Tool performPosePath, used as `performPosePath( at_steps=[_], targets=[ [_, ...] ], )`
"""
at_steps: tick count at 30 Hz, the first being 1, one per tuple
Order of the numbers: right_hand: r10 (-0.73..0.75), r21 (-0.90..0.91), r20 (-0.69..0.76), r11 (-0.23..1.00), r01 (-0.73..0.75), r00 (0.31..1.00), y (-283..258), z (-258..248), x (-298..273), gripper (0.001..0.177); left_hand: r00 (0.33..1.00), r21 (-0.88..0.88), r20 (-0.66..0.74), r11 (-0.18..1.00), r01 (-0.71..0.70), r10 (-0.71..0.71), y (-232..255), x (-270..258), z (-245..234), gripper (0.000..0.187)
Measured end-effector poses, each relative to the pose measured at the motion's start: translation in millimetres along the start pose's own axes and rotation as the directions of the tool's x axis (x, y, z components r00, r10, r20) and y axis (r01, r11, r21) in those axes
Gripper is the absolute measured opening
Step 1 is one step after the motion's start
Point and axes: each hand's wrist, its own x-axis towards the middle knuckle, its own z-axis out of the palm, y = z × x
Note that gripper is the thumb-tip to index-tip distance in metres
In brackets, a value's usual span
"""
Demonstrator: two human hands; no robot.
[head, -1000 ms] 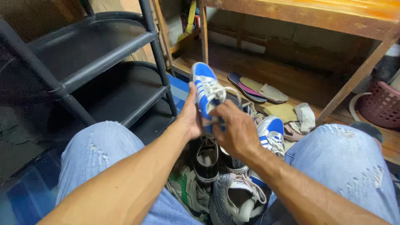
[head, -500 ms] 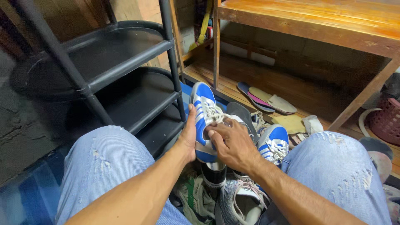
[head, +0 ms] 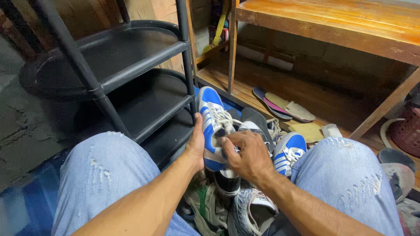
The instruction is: The person sits on the floor and handles multiple pairs of shoes, picking them up, turning them over, and placing them back into a pile. The person also removes and replaces insoles in some shoes.
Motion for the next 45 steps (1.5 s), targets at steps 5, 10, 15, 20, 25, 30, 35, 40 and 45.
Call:
performPosePath(
  at_steps=[5, 10, 15, 20, 25, 30, 35, 40, 45],
  targets=[
    [0.037, -0.192, 0.045, 0.981, -0.028, 0.998, -4.3, -4.7, 0.7, 0.031, 0.998, 0.081, -0.033, 0.995, 0.059, -0.057, 1.1, -5.5, 2.9, 0.091],
    [0.126, -0.459, 0.186, 0.888, -0.027, 0.974, -1.1, -2.3, 6.1, 0.061, 0.992, 0.207, 0.115, 0.978, 0.019, -0.044, -2.1, -4.9, 9.4, 0.085],
    [0.245, -0.468, 0.201, 0.875, -0.127, 0.948, -0.3, 4.8, 6.6, 0.078, 0.980, 0.290, 0.174, 0.956, 0.040, -0.094, -8.0, -3.5, 6.7, 0.082],
    [0.401, -0.325, 0.196, 0.887, -0.327, 0.895, 3.0, 2.1, 2.5, 0.055, 0.995, 0.258, 0.068, 0.965, 0.055, -0.075, -14.0, 2.0, 8.7, 0.085],
    [0.317, -0.289, 0.226, 0.925, -0.247, 0.921, 24.7, 11.8, 7.1, 0.048, 0.994, 0.236, 0.093, 0.971, 0.028, -0.051, -9.1, -1.9, 13.9, 0.087],
    [0.324, -0.038, 0.204, 0.946, -0.323, 0.924, 48.2, 25.9, 1.2, 0.046, 0.986, 0.520, 0.149, 0.854, -0.014, -0.075, -6.0, -5.8, 19.8, 0.086],
    [0.413, 0.032, 0.245, 0.901, -0.433, 0.877, 35.1, 21.9, 7.0, 0.047, 0.991, 0.482, 0.096, 0.875, 0.037, -0.095, -10.0, -8.2, 11.2, 0.070],
    [0.603, 0.031, 0.220, 0.782, -0.623, 0.767, 18.6, 11.0, 8.9, 0.036, 0.991, 0.323, 0.097, 0.945, 0.060, -0.096, -16.2, -2.0, 10.6, 0.068],
    [0.435, 0.234, 0.013, 0.874, -0.426, 0.900, 27.9, 15.7, 6.3, 0.026, 0.969, 0.085, 0.238, 0.996, 0.042, -0.061, -10.6, 3.8, 10.9, 0.089]
  ],
)
